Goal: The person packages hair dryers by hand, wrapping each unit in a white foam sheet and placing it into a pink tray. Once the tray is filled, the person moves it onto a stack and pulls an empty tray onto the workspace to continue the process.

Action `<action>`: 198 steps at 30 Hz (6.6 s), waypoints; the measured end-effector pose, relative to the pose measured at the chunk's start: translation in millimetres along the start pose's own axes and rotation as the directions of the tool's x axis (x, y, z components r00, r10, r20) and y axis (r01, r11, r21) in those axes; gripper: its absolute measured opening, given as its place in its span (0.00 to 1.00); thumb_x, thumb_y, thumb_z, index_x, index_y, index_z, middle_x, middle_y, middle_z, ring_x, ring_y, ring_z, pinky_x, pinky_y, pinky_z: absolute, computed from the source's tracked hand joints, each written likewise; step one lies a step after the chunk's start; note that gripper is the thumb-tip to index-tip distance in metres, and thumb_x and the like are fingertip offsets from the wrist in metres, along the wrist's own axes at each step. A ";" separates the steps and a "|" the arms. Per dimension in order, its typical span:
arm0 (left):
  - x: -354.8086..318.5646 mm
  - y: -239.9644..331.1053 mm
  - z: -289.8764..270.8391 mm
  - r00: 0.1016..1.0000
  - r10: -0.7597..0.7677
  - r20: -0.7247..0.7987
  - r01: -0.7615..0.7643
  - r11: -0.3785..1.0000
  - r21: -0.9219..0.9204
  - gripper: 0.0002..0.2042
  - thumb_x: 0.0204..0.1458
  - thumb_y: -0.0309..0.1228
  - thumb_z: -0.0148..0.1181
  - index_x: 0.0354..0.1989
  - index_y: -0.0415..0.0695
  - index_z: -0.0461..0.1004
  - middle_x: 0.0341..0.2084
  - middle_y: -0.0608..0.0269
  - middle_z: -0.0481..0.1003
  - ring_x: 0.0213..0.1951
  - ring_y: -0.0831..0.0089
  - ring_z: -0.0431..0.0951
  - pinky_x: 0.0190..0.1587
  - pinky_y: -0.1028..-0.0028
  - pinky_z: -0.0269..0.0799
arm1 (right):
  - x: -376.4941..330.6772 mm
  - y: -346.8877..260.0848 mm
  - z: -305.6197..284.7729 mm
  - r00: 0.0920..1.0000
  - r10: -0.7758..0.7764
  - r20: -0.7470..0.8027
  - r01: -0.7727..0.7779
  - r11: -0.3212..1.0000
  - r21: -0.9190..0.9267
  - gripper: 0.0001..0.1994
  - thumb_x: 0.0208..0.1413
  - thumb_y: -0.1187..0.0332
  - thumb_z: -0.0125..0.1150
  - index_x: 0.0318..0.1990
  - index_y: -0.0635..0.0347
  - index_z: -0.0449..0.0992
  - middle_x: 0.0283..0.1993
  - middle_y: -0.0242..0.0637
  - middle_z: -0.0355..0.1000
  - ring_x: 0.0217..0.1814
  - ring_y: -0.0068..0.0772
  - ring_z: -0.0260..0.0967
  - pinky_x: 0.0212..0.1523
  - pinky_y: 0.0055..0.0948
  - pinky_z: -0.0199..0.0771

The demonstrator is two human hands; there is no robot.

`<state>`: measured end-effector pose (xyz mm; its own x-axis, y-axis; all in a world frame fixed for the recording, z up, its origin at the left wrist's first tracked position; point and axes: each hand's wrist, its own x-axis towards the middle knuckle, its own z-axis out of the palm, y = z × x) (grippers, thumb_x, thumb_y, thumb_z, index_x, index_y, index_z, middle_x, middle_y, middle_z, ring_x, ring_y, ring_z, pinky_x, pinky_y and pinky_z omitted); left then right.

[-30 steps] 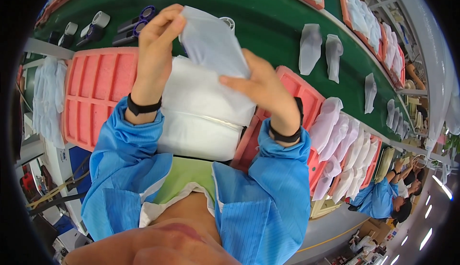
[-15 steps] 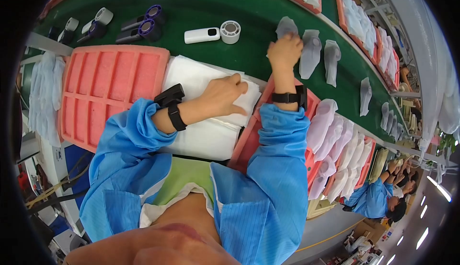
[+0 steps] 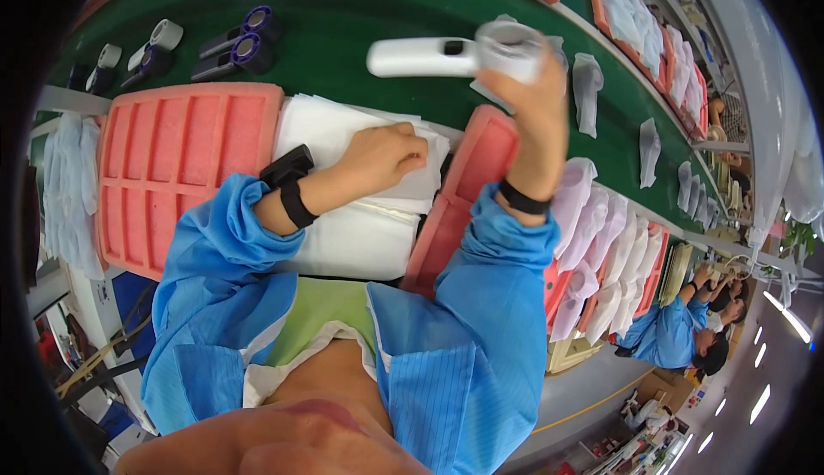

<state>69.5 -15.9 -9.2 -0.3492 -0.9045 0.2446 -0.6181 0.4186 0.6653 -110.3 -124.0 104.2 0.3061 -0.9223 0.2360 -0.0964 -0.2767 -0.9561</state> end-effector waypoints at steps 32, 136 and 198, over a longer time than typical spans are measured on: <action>21.0 7.7 -49.3 0.992 -0.124 -0.008 0.119 0.965 -0.235 0.05 0.48 0.29 0.62 0.28 0.42 0.77 0.26 0.61 0.73 0.25 0.66 0.74 0.28 0.70 0.67 | -65.8 -56.5 -37.5 0.998 -0.052 0.035 0.061 0.934 -0.353 0.24 0.32 0.75 0.68 0.43 0.63 0.71 0.34 0.31 0.73 0.37 0.22 0.69 0.41 0.23 0.70; -4.8 10.5 -13.6 0.995 0.010 0.104 -0.023 0.992 0.126 0.10 0.44 0.33 0.65 0.31 0.43 0.72 0.30 0.58 0.70 0.37 0.57 0.75 0.37 0.62 0.71 | 2.4 -5.9 51.4 0.995 -0.099 0.007 0.099 0.974 -0.203 0.28 0.32 0.69 0.74 0.45 0.66 0.70 0.39 0.35 0.72 0.39 0.25 0.69 0.44 0.25 0.68; -3.2 29.0 -105.3 0.687 0.106 -0.719 -0.384 0.893 -0.235 0.18 0.37 0.35 0.74 0.39 0.48 0.78 0.50 0.57 0.66 0.52 0.61 0.67 0.54 0.68 0.61 | -58.2 1.4 102.2 0.937 -0.350 0.013 0.260 0.669 -0.696 0.20 0.41 0.75 0.65 0.44 0.65 0.67 0.35 0.48 0.69 0.36 0.57 0.69 0.31 0.41 0.71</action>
<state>126.8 -9.4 83.6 0.2013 -0.6354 0.7455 -0.2525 0.7017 0.6662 -31.4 -43.1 71.4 0.3328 -0.7633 0.5537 -0.6440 -0.6129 -0.4579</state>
